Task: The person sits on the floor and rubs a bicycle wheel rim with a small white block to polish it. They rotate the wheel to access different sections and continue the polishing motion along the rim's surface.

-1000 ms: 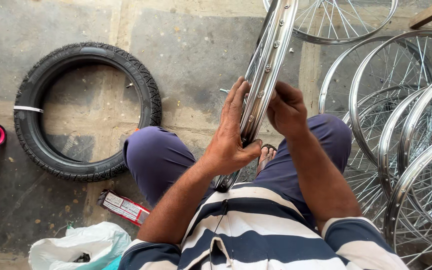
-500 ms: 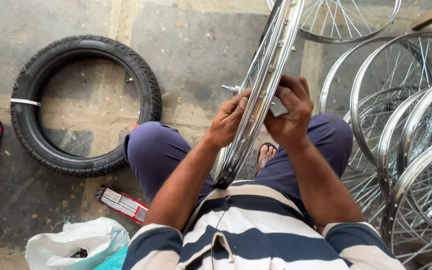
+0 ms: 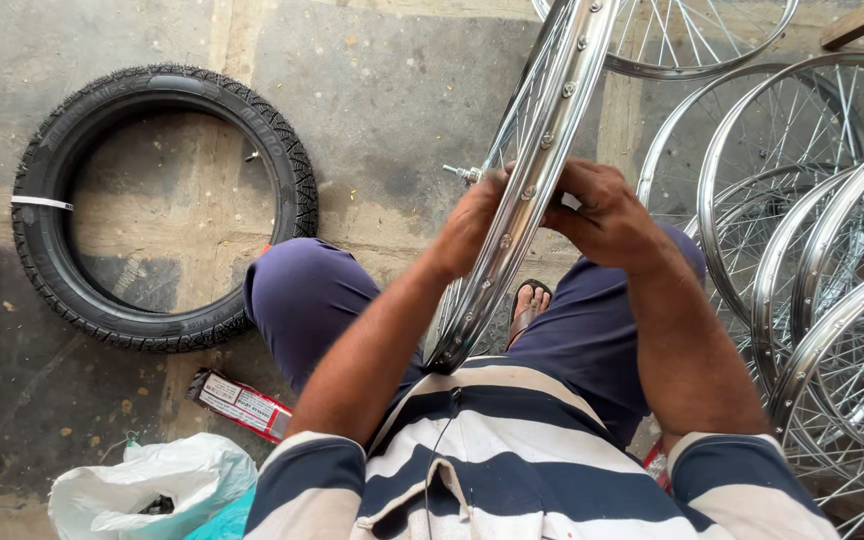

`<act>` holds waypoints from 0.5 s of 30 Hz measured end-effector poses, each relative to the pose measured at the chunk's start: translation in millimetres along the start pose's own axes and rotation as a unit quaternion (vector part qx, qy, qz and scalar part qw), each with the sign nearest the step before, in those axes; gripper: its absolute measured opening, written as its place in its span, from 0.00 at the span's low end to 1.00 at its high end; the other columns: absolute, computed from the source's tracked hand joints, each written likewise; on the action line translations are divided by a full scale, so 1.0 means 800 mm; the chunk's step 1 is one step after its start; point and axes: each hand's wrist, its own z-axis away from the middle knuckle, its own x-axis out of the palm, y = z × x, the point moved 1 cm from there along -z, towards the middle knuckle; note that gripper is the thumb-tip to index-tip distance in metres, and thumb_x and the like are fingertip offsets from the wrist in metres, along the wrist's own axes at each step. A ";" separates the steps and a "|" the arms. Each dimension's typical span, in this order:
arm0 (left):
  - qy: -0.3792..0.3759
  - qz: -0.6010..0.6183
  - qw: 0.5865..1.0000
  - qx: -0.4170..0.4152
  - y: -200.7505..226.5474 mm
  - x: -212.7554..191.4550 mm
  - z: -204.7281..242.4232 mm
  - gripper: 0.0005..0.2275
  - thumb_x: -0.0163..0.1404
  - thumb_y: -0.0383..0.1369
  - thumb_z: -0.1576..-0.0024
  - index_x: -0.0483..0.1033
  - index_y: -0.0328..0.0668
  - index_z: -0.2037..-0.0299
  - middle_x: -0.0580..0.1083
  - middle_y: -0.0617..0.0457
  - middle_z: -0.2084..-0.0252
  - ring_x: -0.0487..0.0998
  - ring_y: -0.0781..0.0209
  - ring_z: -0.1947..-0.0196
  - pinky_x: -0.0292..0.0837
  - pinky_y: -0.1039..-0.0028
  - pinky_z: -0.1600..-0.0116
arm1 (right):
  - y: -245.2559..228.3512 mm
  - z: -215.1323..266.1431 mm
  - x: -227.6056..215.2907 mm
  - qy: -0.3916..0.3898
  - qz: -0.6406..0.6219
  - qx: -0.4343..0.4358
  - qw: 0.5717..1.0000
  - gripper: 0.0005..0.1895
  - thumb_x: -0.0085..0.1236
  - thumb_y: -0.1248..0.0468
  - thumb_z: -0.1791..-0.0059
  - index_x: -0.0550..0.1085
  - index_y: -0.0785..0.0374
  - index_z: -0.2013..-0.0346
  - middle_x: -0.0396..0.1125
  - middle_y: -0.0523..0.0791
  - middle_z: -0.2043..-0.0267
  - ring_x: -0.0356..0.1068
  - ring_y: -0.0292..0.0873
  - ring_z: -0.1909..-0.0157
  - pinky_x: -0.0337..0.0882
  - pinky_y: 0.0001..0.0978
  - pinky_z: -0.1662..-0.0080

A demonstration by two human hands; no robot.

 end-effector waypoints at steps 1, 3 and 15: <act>0.039 -0.013 0.999 0.024 -0.002 0.011 0.006 0.36 0.29 0.65 0.35 0.71 0.38 0.41 0.74 0.50 0.53 0.75 0.65 0.52 0.76 0.72 0.47 | 0.001 0.000 0.006 0.004 0.034 0.012 0.999 0.12 0.65 0.66 0.48 0.76 0.65 0.51 0.72 0.45 0.61 0.75 0.37 0.63 0.77 0.31 0.59; 0.079 0.003 0.996 0.034 -0.004 0.024 0.007 0.39 0.26 0.68 0.37 0.68 0.37 0.40 0.72 0.49 0.53 0.74 0.64 0.52 0.74 0.71 0.49 | 0.003 0.000 0.023 0.137 0.118 0.018 0.983 0.13 0.71 0.65 0.52 0.73 0.65 0.62 0.68 0.45 0.67 0.70 0.37 0.67 0.70 0.31 0.65; 0.001 -0.240 0.958 0.158 0.098 0.029 0.107 0.47 0.61 0.46 0.47 0.46 0.36 0.22 0.54 0.36 0.23 0.54 0.43 0.20 0.50 0.57 0.17 | 0.020 0.019 0.066 0.325 0.011 0.019 0.946 0.06 0.64 0.70 0.45 0.74 0.68 0.55 0.71 0.45 0.61 0.72 0.34 0.61 0.75 0.25 0.59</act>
